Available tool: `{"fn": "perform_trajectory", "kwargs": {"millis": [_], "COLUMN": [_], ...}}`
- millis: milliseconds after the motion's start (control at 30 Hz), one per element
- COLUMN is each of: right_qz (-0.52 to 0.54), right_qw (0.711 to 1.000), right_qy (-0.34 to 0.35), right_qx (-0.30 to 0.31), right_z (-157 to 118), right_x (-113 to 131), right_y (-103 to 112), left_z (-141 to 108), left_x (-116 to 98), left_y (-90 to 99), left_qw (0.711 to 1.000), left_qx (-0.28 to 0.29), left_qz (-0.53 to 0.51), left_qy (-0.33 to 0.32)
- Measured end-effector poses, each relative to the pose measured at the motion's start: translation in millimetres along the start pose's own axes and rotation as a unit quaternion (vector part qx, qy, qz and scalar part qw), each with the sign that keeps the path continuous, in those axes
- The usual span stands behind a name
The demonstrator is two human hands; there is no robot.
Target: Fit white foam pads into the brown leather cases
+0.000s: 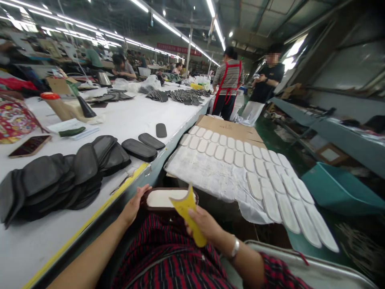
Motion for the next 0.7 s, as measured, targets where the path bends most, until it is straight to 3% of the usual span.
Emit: {"fn": "perform_trajectory", "kwargs": {"millis": [100,200,333,567,700], "right_qz": [-0.157,-0.220,-0.221,-0.237,-0.237], "right_qw": [0.986,0.967,0.965,0.957,0.954], "right_qy": [-0.040,-0.090,-0.092,-0.115,-0.103], "right_qx": [0.038,0.091,0.103,0.122,0.154], "right_z": [-9.0,-6.1,12.6,37.3,34.5], "right_x": [1.2,-12.9,-22.7,-24.5,-40.0], "right_y": [51.0,65.5,45.7,-4.5,-36.6], "left_z": [-12.3,-18.9,-21.0,-19.3,-32.8], "left_x": [5.7,-1.1,-12.1,-12.9,-16.4], "left_y": [4.4,1.8,-2.3,-6.5,6.3], "left_qw": [0.999,0.997,0.992,0.991,0.995], "left_qx": [0.031,0.066,0.107,0.127,0.082], "left_qz": [-0.018,0.007,0.060,-0.048,-0.056], "left_qy": [-0.005,-0.028,-0.038,0.006,0.031]}}
Point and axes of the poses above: each hand's wrist, its own z-axis towards the middle knuckle, its own y-axis out of the back of the hand, x = y × z, the point moved 3 cm from there along z, towards the middle knuckle, and after that the axes turned 7 degrees about -x, right-handed, at the moved point
